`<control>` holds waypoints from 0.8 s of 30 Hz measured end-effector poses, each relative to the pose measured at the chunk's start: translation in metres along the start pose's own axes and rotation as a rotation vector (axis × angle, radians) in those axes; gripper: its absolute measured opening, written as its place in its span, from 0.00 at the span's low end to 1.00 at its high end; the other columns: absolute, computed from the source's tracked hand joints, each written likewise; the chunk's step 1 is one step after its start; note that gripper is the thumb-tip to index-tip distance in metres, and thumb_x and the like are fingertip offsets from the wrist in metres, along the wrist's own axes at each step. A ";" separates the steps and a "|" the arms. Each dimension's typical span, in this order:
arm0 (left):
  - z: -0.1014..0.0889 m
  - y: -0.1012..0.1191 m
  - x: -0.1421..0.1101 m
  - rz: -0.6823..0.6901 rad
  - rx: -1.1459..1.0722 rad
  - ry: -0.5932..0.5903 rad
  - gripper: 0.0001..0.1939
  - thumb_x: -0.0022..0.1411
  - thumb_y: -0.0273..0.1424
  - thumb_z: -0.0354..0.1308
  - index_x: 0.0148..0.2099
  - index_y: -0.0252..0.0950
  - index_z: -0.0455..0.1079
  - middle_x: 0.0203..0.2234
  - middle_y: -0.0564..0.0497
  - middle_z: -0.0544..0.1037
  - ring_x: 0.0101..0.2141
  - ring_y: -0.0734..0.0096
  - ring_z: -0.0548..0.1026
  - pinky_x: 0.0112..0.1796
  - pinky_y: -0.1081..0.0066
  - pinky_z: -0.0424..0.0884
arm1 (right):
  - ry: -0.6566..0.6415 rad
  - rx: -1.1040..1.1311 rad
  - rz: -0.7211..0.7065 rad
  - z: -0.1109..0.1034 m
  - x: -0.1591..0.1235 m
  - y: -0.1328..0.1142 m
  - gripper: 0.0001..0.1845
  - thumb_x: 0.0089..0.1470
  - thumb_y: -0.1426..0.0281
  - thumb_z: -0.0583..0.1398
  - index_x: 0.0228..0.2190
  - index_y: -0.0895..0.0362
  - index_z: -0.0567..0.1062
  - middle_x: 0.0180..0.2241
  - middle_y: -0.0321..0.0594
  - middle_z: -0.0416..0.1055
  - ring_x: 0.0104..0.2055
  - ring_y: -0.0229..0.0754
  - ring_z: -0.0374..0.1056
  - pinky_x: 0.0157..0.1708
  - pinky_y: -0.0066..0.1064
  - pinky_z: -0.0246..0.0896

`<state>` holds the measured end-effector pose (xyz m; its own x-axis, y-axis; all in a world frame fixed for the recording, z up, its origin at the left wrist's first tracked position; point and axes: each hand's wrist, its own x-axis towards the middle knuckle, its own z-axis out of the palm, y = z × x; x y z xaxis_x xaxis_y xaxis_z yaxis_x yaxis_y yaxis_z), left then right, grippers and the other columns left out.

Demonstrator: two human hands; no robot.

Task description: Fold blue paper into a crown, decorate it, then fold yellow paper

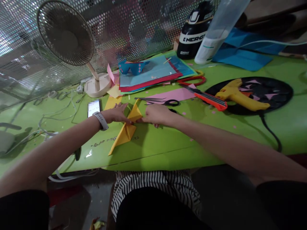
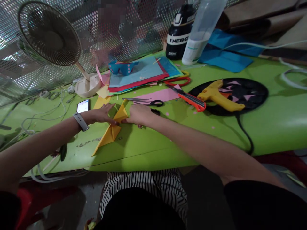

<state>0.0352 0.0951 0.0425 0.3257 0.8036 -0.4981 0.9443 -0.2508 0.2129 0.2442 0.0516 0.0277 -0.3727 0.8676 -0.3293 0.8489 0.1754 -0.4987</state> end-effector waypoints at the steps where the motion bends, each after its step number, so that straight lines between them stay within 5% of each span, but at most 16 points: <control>1: -0.001 -0.002 0.002 0.020 0.006 0.006 0.67 0.34 0.56 0.68 0.72 0.39 0.43 0.69 0.34 0.47 0.67 0.35 0.40 0.61 0.39 0.46 | -0.001 -0.004 -0.002 0.000 0.000 0.000 0.28 0.52 0.46 0.60 0.22 0.58 0.76 0.14 0.42 0.68 0.22 0.43 0.69 0.26 0.35 0.62; 4: -0.004 -0.005 0.004 0.058 0.029 0.016 0.65 0.35 0.54 0.68 0.71 0.39 0.46 0.67 0.35 0.53 0.67 0.35 0.46 0.60 0.38 0.47 | 0.006 -0.020 -0.020 0.001 0.001 0.001 0.29 0.52 0.45 0.60 0.21 0.58 0.75 0.14 0.43 0.69 0.21 0.42 0.68 0.27 0.36 0.62; 12: -0.014 0.010 -0.004 0.005 0.099 -0.002 0.65 0.34 0.51 0.69 0.71 0.34 0.46 0.69 0.34 0.45 0.67 0.36 0.41 0.61 0.40 0.45 | 0.026 -0.046 -0.019 0.000 -0.001 0.000 0.30 0.52 0.42 0.59 0.22 0.57 0.76 0.13 0.43 0.68 0.21 0.44 0.68 0.27 0.37 0.60; 18: -0.018 0.013 -0.006 0.017 0.095 0.013 0.63 0.33 0.47 0.71 0.70 0.40 0.50 0.68 0.36 0.50 0.67 0.36 0.45 0.61 0.39 0.44 | 0.020 -0.040 -0.014 0.000 -0.002 0.000 0.29 0.51 0.44 0.61 0.23 0.58 0.77 0.13 0.43 0.66 0.24 0.47 0.69 0.27 0.36 0.61; 21: -0.016 0.017 -0.016 0.031 0.061 -0.002 0.56 0.42 0.45 0.68 0.70 0.35 0.50 0.68 0.36 0.51 0.67 0.42 0.46 0.63 0.48 0.46 | 0.024 -0.023 -0.005 0.000 -0.003 0.000 0.29 0.51 0.44 0.60 0.22 0.57 0.76 0.14 0.43 0.66 0.23 0.47 0.69 0.26 0.36 0.60; 24: -0.002 0.026 -0.039 0.066 0.113 0.196 0.43 0.54 0.41 0.61 0.68 0.33 0.54 0.68 0.35 0.50 0.67 0.45 0.48 0.63 0.49 0.49 | 0.029 -0.016 -0.007 0.000 -0.006 0.000 0.28 0.51 0.45 0.61 0.19 0.57 0.74 0.14 0.43 0.67 0.23 0.46 0.69 0.25 0.35 0.58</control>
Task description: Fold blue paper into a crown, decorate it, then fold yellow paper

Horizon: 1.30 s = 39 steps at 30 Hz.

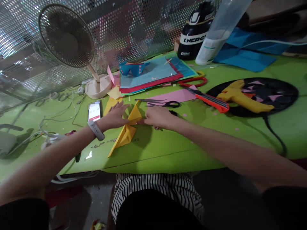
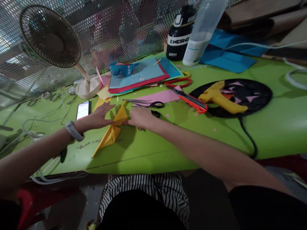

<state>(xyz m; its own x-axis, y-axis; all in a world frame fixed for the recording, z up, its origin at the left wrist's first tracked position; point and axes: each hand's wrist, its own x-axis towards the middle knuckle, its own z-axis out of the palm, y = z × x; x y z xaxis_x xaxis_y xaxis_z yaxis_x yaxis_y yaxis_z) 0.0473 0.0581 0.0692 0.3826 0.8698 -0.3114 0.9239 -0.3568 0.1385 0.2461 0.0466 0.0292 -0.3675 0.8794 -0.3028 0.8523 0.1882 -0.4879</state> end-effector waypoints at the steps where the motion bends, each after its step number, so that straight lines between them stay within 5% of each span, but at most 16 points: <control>1: 0.005 0.005 -0.011 0.038 0.037 0.123 0.37 0.58 0.41 0.58 0.66 0.33 0.56 0.67 0.36 0.52 0.66 0.46 0.50 0.63 0.49 0.51 | 0.005 0.004 0.000 0.000 -0.001 0.000 0.28 0.52 0.46 0.61 0.18 0.56 0.74 0.14 0.43 0.67 0.23 0.45 0.69 0.25 0.34 0.57; 4: 0.023 0.021 -0.041 0.166 0.181 0.317 0.24 0.63 0.45 0.55 0.55 0.36 0.67 0.56 0.39 0.68 0.55 0.49 0.66 0.53 0.51 0.65 | 0.025 0.043 -0.007 0.002 -0.002 0.003 0.30 0.56 0.47 0.58 0.15 0.56 0.70 0.14 0.42 0.67 0.21 0.42 0.67 0.24 0.32 0.54; 7: 0.039 0.032 -0.061 0.247 0.322 0.222 0.17 0.67 0.41 0.52 0.48 0.33 0.69 0.42 0.42 0.75 0.42 0.56 0.73 0.42 0.58 0.72 | 0.100 0.054 -0.057 0.006 -0.001 0.005 0.30 0.58 0.49 0.57 0.14 0.55 0.69 0.16 0.42 0.68 0.22 0.40 0.65 0.24 0.31 0.50; 13: 0.049 0.031 -0.076 0.273 0.456 0.177 0.10 0.69 0.26 0.48 0.45 0.33 0.70 0.36 0.44 0.77 0.35 0.63 0.75 0.32 0.67 0.73 | 0.332 -0.100 -0.270 0.018 -0.008 0.000 0.20 0.62 0.58 0.53 0.26 0.56 0.74 0.27 0.44 0.74 0.29 0.42 0.66 0.27 0.32 0.46; 21: 0.055 0.020 -0.088 0.306 0.326 0.244 0.12 0.71 0.33 0.48 0.48 0.33 0.69 0.41 0.43 0.78 0.41 0.62 0.77 0.38 0.65 0.76 | 0.329 -0.128 -0.528 0.026 -0.012 0.001 0.18 0.64 0.61 0.51 0.33 0.57 0.76 0.34 0.44 0.77 0.34 0.41 0.67 0.29 0.31 0.46; 39: 0.029 0.012 -0.077 0.332 0.141 0.065 0.17 0.60 0.27 0.55 0.52 0.37 0.69 0.43 0.44 0.75 0.42 0.63 0.75 0.42 0.67 0.73 | 0.290 -0.090 -0.595 0.025 -0.009 0.009 0.17 0.64 0.64 0.52 0.38 0.59 0.78 0.38 0.45 0.78 0.37 0.42 0.70 0.35 0.31 0.53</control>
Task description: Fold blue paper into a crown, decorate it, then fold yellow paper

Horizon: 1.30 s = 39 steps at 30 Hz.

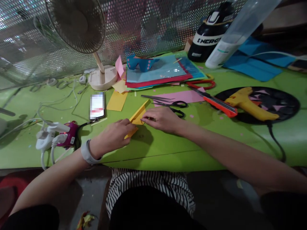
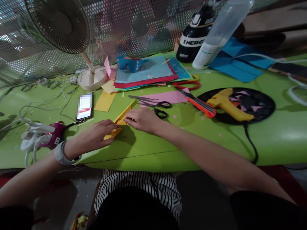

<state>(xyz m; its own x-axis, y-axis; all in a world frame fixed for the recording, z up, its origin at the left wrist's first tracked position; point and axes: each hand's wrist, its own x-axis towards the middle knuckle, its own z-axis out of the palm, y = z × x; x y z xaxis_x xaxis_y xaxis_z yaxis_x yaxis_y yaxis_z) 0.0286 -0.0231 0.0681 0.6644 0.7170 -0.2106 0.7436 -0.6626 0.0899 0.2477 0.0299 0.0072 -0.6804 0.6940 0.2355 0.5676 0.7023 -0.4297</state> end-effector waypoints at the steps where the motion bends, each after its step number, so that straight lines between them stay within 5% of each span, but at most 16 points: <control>1: 0.000 0.003 0.001 -0.016 0.026 -0.011 0.17 0.60 0.26 0.55 0.52 0.36 0.69 0.43 0.44 0.75 0.42 0.63 0.75 0.42 0.67 0.73 | 0.012 -0.007 -0.012 0.001 0.000 0.001 0.17 0.64 0.64 0.53 0.38 0.59 0.79 0.38 0.45 0.78 0.37 0.42 0.70 0.34 0.31 0.53; 10: 0.025 0.018 -0.009 -0.155 0.355 0.133 0.16 0.63 0.22 0.52 0.53 0.31 0.67 0.38 0.43 0.78 0.37 0.60 0.76 0.30 0.65 0.73 | 0.169 -0.096 -0.123 -0.004 -0.004 -0.001 0.16 0.65 0.68 0.53 0.37 0.61 0.78 0.36 0.46 0.78 0.35 0.42 0.70 0.33 0.32 0.56; 13: 0.028 0.008 -0.016 -0.094 0.367 0.326 0.08 0.63 0.23 0.54 0.43 0.32 0.71 0.33 0.46 0.79 0.33 0.61 0.77 0.31 0.65 0.74 | 0.252 -0.117 -0.153 -0.006 -0.004 0.001 0.15 0.65 0.67 0.53 0.37 0.60 0.78 0.36 0.46 0.78 0.37 0.43 0.70 0.36 0.34 0.60; 17: 0.025 -0.004 -0.025 -0.005 0.281 0.735 0.05 0.62 0.22 0.55 0.40 0.33 0.71 0.35 0.47 0.80 0.37 0.63 0.78 0.42 0.61 0.77 | 0.323 -0.074 -0.188 -0.012 -0.004 -0.002 0.14 0.61 0.65 0.57 0.45 0.58 0.76 0.46 0.49 0.75 0.48 0.50 0.69 0.49 0.43 0.61; 21: 0.025 -0.009 -0.022 0.058 0.094 0.947 0.08 0.58 0.19 0.58 0.39 0.34 0.70 0.37 0.47 0.81 0.40 0.65 0.79 0.48 0.59 0.77 | 0.126 0.192 -0.055 -0.019 -0.008 -0.014 0.28 0.57 0.58 0.61 0.55 0.57 0.70 0.52 0.51 0.72 0.52 0.52 0.69 0.52 0.47 0.63; 25: 0.028 -0.013 -0.010 0.103 -0.056 1.031 0.09 0.57 0.18 0.59 0.39 0.35 0.70 0.37 0.48 0.80 0.41 0.67 0.79 0.46 0.60 0.78 | -0.137 0.563 0.245 -0.019 -0.010 -0.024 0.39 0.55 0.54 0.62 0.63 0.55 0.60 0.52 0.52 0.72 0.45 0.48 0.73 0.44 0.43 0.69; 32: 0.022 -0.018 0.008 0.156 -0.180 1.091 0.11 0.57 0.17 0.58 0.39 0.37 0.69 0.39 0.50 0.78 0.43 0.68 0.78 0.45 0.62 0.78 | -0.152 1.153 0.425 -0.018 -0.005 -0.025 0.44 0.47 0.63 0.69 0.61 0.59 0.59 0.30 0.36 0.74 0.29 0.38 0.69 0.31 0.32 0.68; 36: 0.022 -0.023 0.018 0.143 -0.162 1.086 0.10 0.58 0.18 0.58 0.39 0.36 0.68 0.38 0.48 0.77 0.42 0.67 0.78 0.43 0.64 0.78 | -0.057 1.177 0.452 -0.024 -0.003 -0.020 0.44 0.44 0.62 0.70 0.59 0.60 0.61 0.28 0.34 0.71 0.30 0.38 0.67 0.29 0.30 0.66; 39: 0.030 -0.028 0.025 0.138 -0.037 0.939 0.08 0.58 0.22 0.58 0.41 0.35 0.67 0.39 0.45 0.76 0.41 0.64 0.76 0.41 0.63 0.77 | -0.034 0.963 0.435 -0.026 -0.003 -0.010 0.39 0.46 0.63 0.67 0.58 0.60 0.64 0.29 0.34 0.71 0.31 0.38 0.67 0.30 0.31 0.64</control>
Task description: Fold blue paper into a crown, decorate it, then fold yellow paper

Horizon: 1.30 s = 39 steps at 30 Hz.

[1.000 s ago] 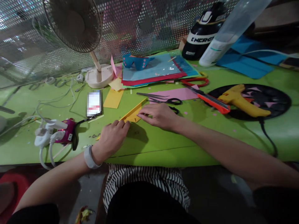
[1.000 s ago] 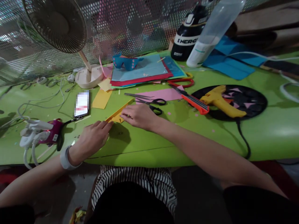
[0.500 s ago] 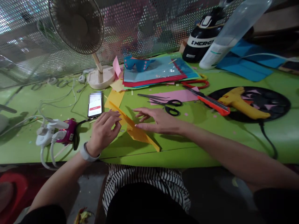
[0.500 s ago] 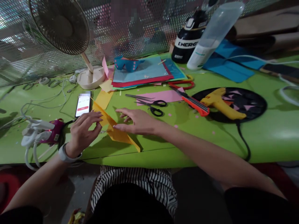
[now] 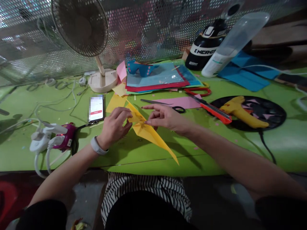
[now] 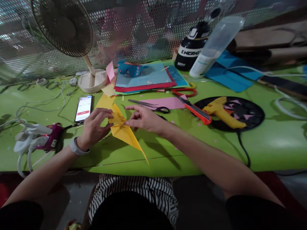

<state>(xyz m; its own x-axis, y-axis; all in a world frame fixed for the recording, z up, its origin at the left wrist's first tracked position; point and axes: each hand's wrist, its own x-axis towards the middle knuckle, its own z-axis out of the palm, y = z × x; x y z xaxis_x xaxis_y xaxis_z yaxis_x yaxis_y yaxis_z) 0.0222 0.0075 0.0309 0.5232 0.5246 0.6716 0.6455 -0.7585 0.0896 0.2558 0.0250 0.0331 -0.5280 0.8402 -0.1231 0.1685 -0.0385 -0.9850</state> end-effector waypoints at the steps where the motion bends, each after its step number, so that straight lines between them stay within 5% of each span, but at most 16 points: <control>1: 0.004 -0.002 -0.002 0.036 0.033 -0.078 0.07 0.59 0.23 0.58 0.41 0.35 0.67 0.39 0.44 0.77 0.41 0.63 0.76 0.43 0.61 0.77 | 0.002 -0.140 -0.002 -0.003 0.001 0.002 0.36 0.46 0.65 0.67 0.56 0.59 0.67 0.29 0.35 0.71 0.30 0.38 0.67 0.30 0.30 0.63; 4: 0.015 -0.004 -0.008 0.130 0.068 -0.289 0.07 0.58 0.20 0.53 0.38 0.35 0.68 0.37 0.46 0.77 0.40 0.64 0.75 0.49 0.58 0.73 | 0.002 -0.599 0.038 -0.008 0.005 0.009 0.28 0.45 0.68 0.65 0.50 0.58 0.74 0.28 0.36 0.73 0.28 0.39 0.67 0.28 0.30 0.58; 7: 0.019 -0.003 -0.013 0.130 0.020 -0.394 0.08 0.58 0.21 0.52 0.40 0.35 0.69 0.37 0.46 0.77 0.40 0.65 0.75 0.49 0.60 0.72 | 0.022 -0.819 0.058 -0.005 0.005 0.011 0.28 0.48 0.64 0.64 0.52 0.55 0.74 0.29 0.36 0.75 0.29 0.40 0.67 0.26 0.30 0.54; 13: 0.014 -0.006 -0.015 0.166 -0.031 -0.400 0.07 0.66 0.30 0.52 0.42 0.36 0.71 0.37 0.48 0.79 0.39 0.66 0.76 0.55 0.54 0.66 | 0.006 -0.806 0.046 0.004 0.006 0.015 0.25 0.51 0.64 0.62 0.52 0.55 0.73 0.28 0.35 0.75 0.27 0.38 0.66 0.26 0.29 0.53; 20: 0.011 -0.015 -0.014 0.101 -0.158 -0.476 0.12 0.68 0.34 0.54 0.50 0.36 0.70 0.42 0.45 0.78 0.42 0.64 0.76 0.49 0.60 0.72 | 0.021 -0.814 0.074 0.005 0.006 0.016 0.26 0.52 0.61 0.62 0.53 0.54 0.72 0.28 0.35 0.74 0.27 0.38 0.65 0.25 0.30 0.50; 29: 0.010 -0.015 -0.015 0.182 -0.135 -0.482 0.12 0.70 0.31 0.50 0.47 0.34 0.73 0.43 0.44 0.79 0.43 0.64 0.77 0.43 0.66 0.75 | 0.026 -0.861 0.095 0.009 0.003 0.012 0.27 0.52 0.62 0.62 0.54 0.53 0.71 0.27 0.34 0.73 0.26 0.37 0.65 0.25 0.30 0.49; 39: 0.010 -0.012 -0.015 0.120 -0.130 -0.437 0.14 0.71 0.30 0.46 0.45 0.35 0.73 0.41 0.45 0.80 0.41 0.67 0.78 0.40 0.67 0.76 | 0.061 -0.960 0.078 0.016 0.001 0.013 0.28 0.52 0.60 0.61 0.54 0.53 0.71 0.27 0.35 0.73 0.28 0.40 0.66 0.25 0.30 0.49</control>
<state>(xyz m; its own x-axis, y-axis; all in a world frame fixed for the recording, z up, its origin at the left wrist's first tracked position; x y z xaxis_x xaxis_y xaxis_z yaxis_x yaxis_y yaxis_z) 0.0124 0.0123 0.0124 0.7929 0.5228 0.3130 0.5056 -0.8512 0.1409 0.2443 0.0170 0.0181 -0.4468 0.8819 -0.1504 0.8243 0.3405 -0.4524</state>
